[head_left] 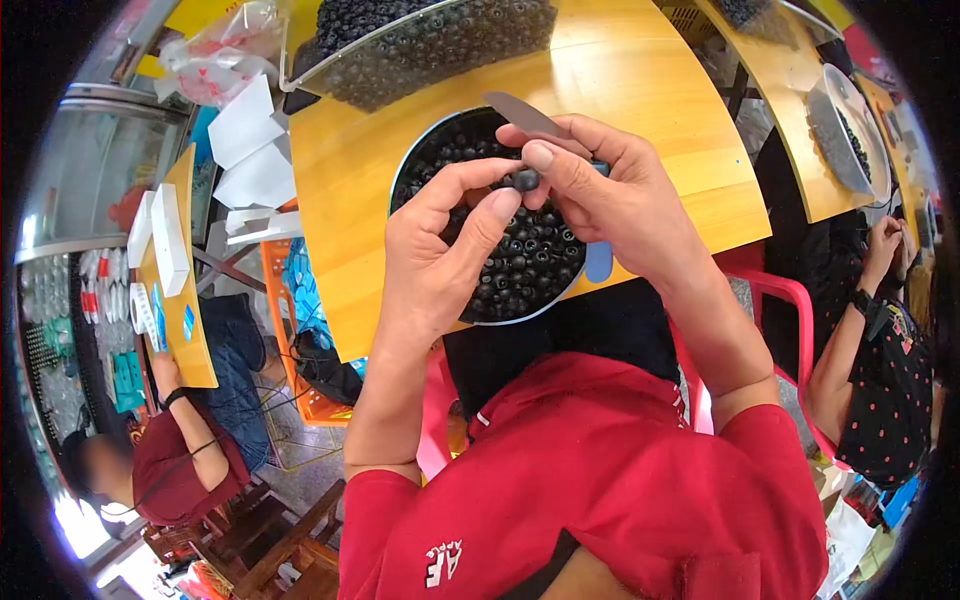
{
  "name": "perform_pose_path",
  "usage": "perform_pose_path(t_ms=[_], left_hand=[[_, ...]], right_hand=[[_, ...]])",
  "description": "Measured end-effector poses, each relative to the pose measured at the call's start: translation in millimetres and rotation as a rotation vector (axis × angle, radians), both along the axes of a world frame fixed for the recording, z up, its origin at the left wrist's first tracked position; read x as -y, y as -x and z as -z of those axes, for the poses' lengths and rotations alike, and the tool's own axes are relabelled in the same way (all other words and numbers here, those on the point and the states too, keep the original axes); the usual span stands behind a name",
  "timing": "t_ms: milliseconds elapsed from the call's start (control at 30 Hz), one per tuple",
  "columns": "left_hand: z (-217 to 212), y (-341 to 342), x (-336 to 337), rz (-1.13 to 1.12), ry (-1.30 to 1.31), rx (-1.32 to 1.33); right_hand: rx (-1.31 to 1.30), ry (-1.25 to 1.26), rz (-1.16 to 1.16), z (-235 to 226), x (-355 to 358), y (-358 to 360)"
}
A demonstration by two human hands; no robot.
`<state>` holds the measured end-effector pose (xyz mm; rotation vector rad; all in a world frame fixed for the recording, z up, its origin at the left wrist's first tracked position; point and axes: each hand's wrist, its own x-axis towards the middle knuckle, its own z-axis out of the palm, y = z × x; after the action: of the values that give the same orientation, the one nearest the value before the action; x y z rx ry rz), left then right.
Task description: Scrape small dark objects or seeds with a knife over a container at a workstation.
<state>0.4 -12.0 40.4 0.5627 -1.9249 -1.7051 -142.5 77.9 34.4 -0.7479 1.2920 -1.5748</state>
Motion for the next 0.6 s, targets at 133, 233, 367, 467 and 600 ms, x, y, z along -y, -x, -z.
perform_pose_path(t_ms=[133, 233, 367, 467, 600], left_hand=[[4.1, -0.8, -0.1, -0.053, -0.084, -0.040], [6.2, 0.1, 0.5, -0.062, -0.091, -0.060], [5.7, -1.4, -2.3, -0.058, -0.106, -0.003], [10.9, 0.5, -3.2, -0.074, -0.137, -0.071], [16.6, 2.8, -1.5, -0.084, -0.219, -0.154]], right_hand=[[0.029, 0.062, 0.031, -2.1, 0.4, -1.6], [-0.031, 0.038, 0.039, -4.6, 1.0, -2.6], [-0.027, 0.024, 0.040, -1.5, 1.5, -2.6], [0.018, 0.040, 0.039, -2.5, 2.0, -3.3], [-0.005, 0.031, 0.041, -5.4, 3.0, -6.7]])
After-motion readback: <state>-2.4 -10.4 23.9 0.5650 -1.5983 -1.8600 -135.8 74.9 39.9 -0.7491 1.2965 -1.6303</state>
